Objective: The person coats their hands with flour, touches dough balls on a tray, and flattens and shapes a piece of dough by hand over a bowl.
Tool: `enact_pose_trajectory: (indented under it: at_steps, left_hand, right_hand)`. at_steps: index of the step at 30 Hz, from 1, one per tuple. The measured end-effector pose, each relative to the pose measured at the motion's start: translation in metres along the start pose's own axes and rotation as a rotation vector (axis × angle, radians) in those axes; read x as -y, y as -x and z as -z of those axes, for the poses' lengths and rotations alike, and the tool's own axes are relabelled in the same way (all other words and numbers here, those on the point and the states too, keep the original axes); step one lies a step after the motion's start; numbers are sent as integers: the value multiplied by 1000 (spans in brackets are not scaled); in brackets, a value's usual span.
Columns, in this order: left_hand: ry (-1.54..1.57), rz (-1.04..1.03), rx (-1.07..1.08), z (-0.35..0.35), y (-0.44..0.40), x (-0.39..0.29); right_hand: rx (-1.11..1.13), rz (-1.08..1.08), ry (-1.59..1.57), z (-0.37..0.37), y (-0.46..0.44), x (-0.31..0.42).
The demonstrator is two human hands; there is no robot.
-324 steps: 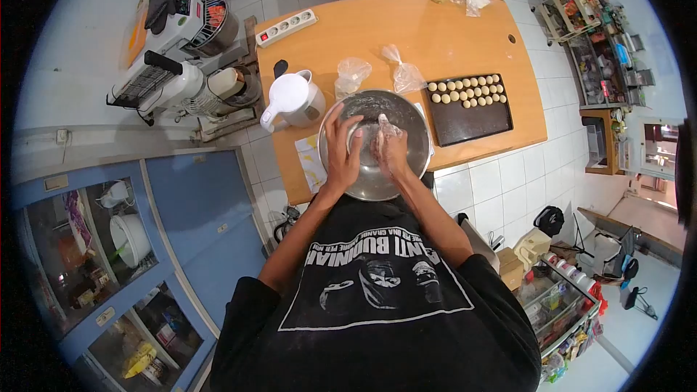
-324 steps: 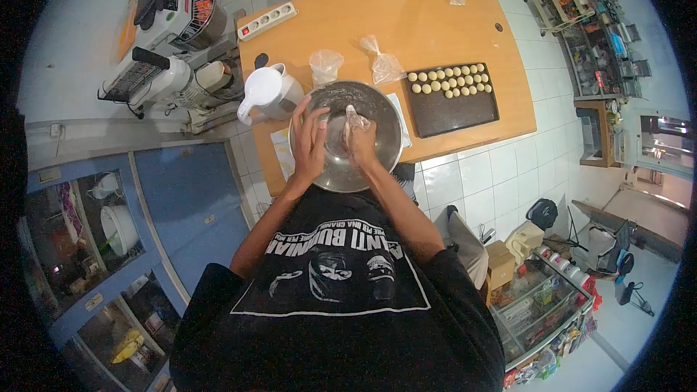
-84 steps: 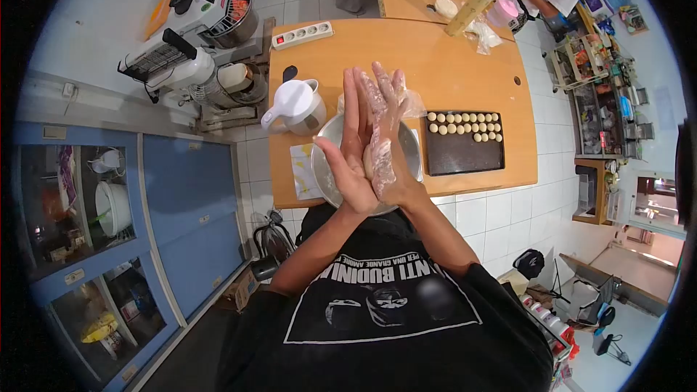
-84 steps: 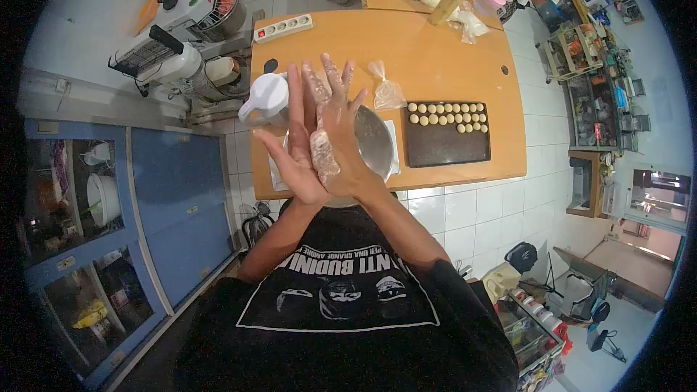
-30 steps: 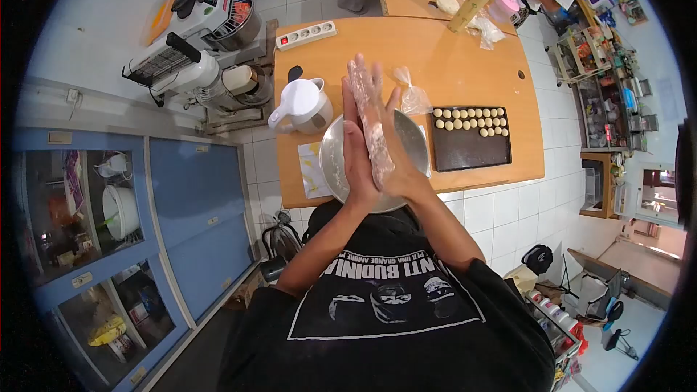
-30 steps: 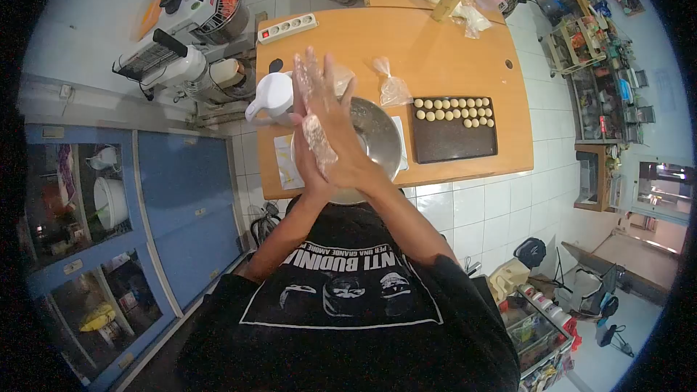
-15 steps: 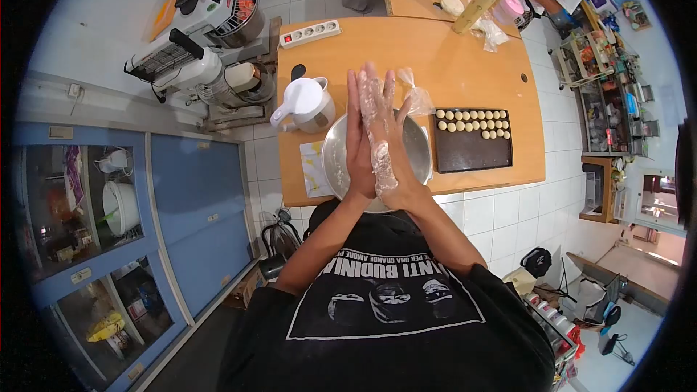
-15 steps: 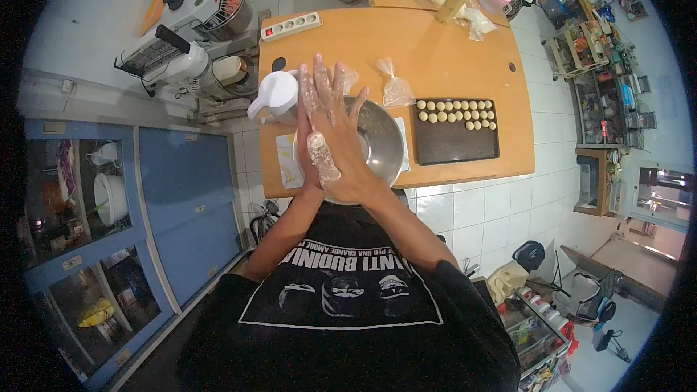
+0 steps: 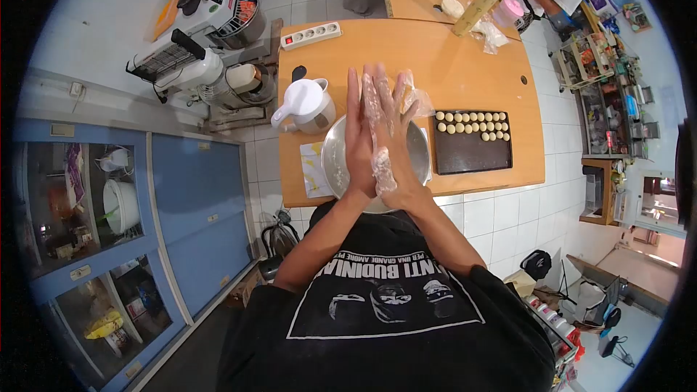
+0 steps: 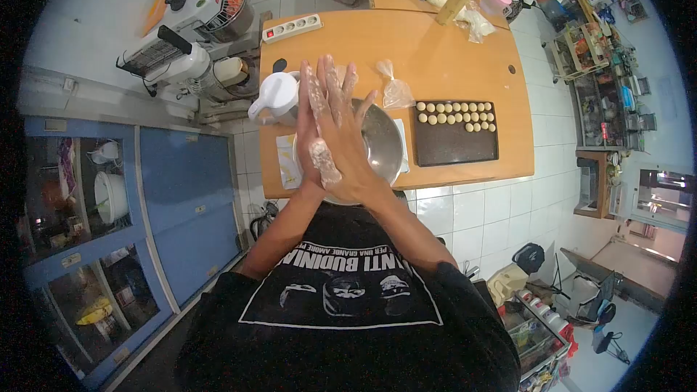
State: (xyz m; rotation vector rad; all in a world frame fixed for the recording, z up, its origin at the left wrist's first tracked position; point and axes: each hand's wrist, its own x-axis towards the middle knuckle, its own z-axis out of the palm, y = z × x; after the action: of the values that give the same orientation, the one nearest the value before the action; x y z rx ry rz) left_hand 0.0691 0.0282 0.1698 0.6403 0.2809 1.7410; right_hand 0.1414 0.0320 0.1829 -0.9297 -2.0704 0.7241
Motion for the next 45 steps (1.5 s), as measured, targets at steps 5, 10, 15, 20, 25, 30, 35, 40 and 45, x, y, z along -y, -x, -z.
enact_pose_trajectory:
  at_steps: [5, 10, 15, 20, 25, 30, 35, 40, 45]
  left_hand:
    - [-207, -95, 25, 0, 10, 14]
    - [-376, -1, -43, -6, 15, 1]
    - [-148, 14, -134, -26, 2, -20]
    - [-113, -13, 3, 9, 0, 6]
    - [-360, -36, 52, 9, 11, 7]
    - [-468, -25, 23, -5, 19, -2]
    - [-141, 23, -188, -24, 6, -27]
    - [-131, 60, -149, -9, 0, -26]
    - [-387, -20, 20, 7, 11, -9]
  right_hand:
    - [7, -80, -130, 6, -1, 3]
    - [22, -23, -134, -3, -2, -34]
    - [-10, -15, 64, 11, -20, 1]
    - [15, -2, -77, 2, 1, 0]
    - [-14, -67, -189, 1, -1, 4]
    - [-59, -54, -253, 5, -12, 1]
    - [18, -63, 39, -3, -17, 1]
    - [0, 13, -34, -11, -6, 9]
    - [23, 29, -222, -5, -10, 6]
